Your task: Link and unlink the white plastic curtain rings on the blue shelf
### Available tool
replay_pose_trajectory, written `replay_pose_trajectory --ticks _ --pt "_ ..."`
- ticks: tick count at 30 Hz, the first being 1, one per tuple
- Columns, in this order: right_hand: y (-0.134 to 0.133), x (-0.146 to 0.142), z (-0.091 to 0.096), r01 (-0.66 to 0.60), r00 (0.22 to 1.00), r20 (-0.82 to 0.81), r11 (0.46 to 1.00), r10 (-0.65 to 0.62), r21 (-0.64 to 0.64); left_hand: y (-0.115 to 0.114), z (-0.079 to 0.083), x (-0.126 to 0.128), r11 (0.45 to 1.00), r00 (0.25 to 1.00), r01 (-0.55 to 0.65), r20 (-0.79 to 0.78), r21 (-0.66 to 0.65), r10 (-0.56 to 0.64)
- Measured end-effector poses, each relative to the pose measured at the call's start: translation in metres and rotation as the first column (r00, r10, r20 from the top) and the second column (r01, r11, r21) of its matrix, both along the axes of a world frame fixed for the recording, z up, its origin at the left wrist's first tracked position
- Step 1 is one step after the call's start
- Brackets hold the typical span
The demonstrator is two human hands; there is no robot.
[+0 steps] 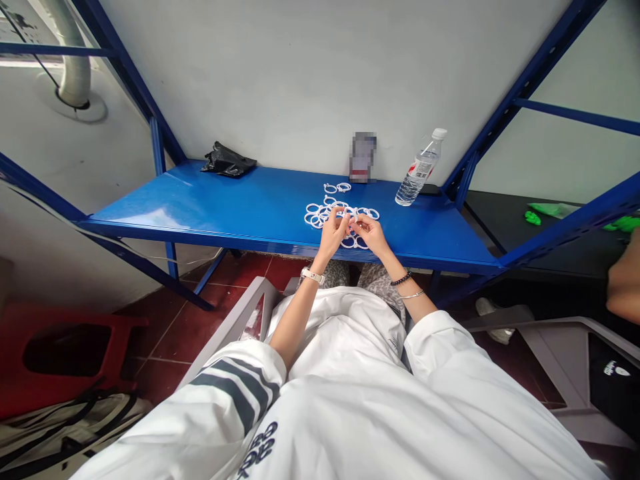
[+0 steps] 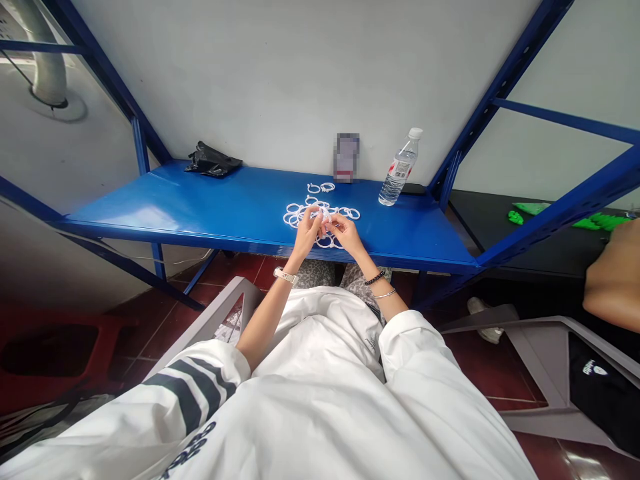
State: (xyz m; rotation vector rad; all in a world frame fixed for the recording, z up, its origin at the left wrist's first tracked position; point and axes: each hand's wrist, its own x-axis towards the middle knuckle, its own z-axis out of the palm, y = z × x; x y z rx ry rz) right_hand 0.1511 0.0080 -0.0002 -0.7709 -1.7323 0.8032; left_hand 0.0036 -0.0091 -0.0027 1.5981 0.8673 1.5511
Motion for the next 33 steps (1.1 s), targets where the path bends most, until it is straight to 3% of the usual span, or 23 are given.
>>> replay_pose_trajectory --ticks 14,24,33 --pt "-0.0019 0.0023 -0.0015 0.073 0.992 0.094 0.995 -0.079 0.070 0.0031 -0.0032 0.0001 0.998 0.996 -0.040 -0.073 0.053 0.044" --pt "-0.0038 0.0024 -0.0008 0.028 0.986 -0.162 0.996 -0.040 -0.081 0.0061 -0.0069 0.0003 0.994 0.994 -0.056 -0.093 0.088 0.065" --pt "-0.0019 0.0021 -0.0004 0.032 0.992 -0.114 0.988 -0.049 -0.149 0.0062 -0.0068 0.0002 0.996 0.997 -0.052 -0.061 0.078 0.057"
